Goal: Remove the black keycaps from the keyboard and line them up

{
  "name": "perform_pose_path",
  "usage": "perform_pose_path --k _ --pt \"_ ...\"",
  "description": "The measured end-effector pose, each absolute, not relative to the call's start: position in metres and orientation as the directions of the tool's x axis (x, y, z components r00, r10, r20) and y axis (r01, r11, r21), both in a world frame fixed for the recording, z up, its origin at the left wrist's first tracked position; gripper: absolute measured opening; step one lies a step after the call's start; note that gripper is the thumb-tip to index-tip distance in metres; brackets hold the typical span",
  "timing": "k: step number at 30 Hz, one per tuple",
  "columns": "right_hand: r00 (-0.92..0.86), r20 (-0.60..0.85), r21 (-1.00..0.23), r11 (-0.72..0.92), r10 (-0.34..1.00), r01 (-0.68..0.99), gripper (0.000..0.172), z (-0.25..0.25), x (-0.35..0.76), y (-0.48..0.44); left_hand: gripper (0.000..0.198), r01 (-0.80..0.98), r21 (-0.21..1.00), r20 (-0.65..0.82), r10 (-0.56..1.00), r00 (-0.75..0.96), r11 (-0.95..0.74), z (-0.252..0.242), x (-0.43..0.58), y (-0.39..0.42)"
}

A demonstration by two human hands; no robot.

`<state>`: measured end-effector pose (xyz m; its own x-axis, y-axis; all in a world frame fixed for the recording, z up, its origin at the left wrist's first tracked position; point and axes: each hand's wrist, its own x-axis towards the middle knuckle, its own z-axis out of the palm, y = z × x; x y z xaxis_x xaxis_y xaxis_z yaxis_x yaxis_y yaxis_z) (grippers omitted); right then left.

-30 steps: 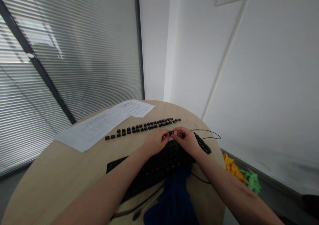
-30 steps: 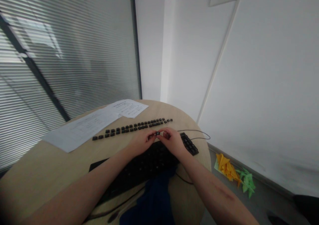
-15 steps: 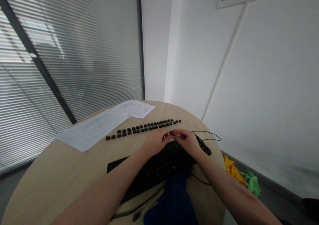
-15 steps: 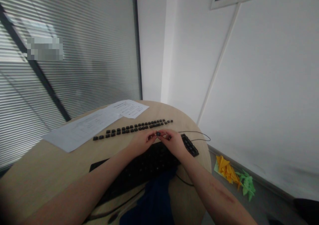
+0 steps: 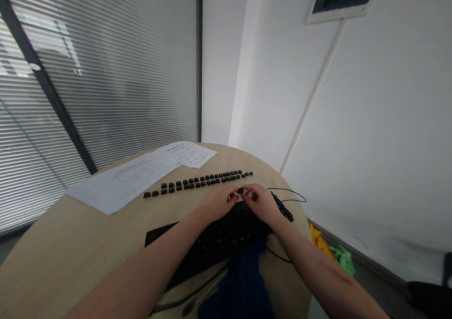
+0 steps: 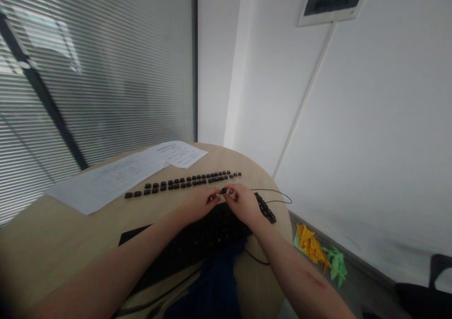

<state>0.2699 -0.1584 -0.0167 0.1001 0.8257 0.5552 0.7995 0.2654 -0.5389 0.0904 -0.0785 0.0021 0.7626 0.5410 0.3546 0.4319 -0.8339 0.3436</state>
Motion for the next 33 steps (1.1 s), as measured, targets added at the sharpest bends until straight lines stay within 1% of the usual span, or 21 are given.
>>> perform_pose_path --k 3,6,8,10,11,12,16,23,28,33 --pt "0.116 0.525 -0.508 0.202 0.843 0.837 0.024 -0.006 0.287 -0.153 0.027 0.418 0.368 0.344 0.539 0.769 -0.830 -0.002 0.091 -0.080" --pt "0.138 0.439 -0.507 0.118 0.888 0.854 0.027 -0.003 0.323 -0.134 0.027 0.382 0.361 0.335 0.501 0.798 -0.851 -0.007 0.093 -0.082" --pt "0.159 0.385 -0.472 0.045 0.909 0.880 0.029 -0.008 0.355 -0.115 0.026 0.367 0.344 0.328 0.477 0.815 -0.864 -0.009 0.094 -0.082" --pt "0.234 0.285 -0.457 -0.082 0.930 0.886 0.030 -0.016 0.385 -0.094 0.025 0.363 0.327 0.316 0.462 0.828 -0.873 -0.011 0.095 -0.081" --pt "0.268 0.209 -0.447 -0.152 0.940 0.881 0.031 -0.020 0.399 -0.085 0.025 0.363 0.317 0.313 0.458 0.832 -0.876 -0.012 0.095 -0.081" --pt "0.275 0.173 -0.439 -0.176 0.946 0.881 0.031 -0.024 0.410 -0.075 0.024 0.359 0.308 0.310 0.450 0.837 -0.881 -0.013 0.095 -0.081" --pt "0.253 0.119 -0.416 -0.183 0.960 0.891 0.034 -0.036 0.434 -0.048 0.022 0.327 0.288 0.315 0.412 0.855 -0.900 -0.013 0.095 -0.081" --pt "0.177 0.060 -0.385 -0.141 0.982 0.912 0.033 -0.041 0.437 -0.020 0.017 0.319 0.294 0.304 0.404 0.862 -0.901 -0.012 0.094 -0.082" --pt "0.166 0.039 -0.381 -0.139 0.985 0.914 0.035 -0.040 0.437 -0.011 0.016 0.297 0.291 0.320 0.385 0.866 -0.910 -0.012 0.093 -0.082" --pt "0.169 0.039 -0.394 -0.140 0.985 0.909 0.036 -0.042 0.439 -0.009 0.017 0.315 0.260 0.284 0.384 0.879 -0.913 -0.010 0.093 -0.083"
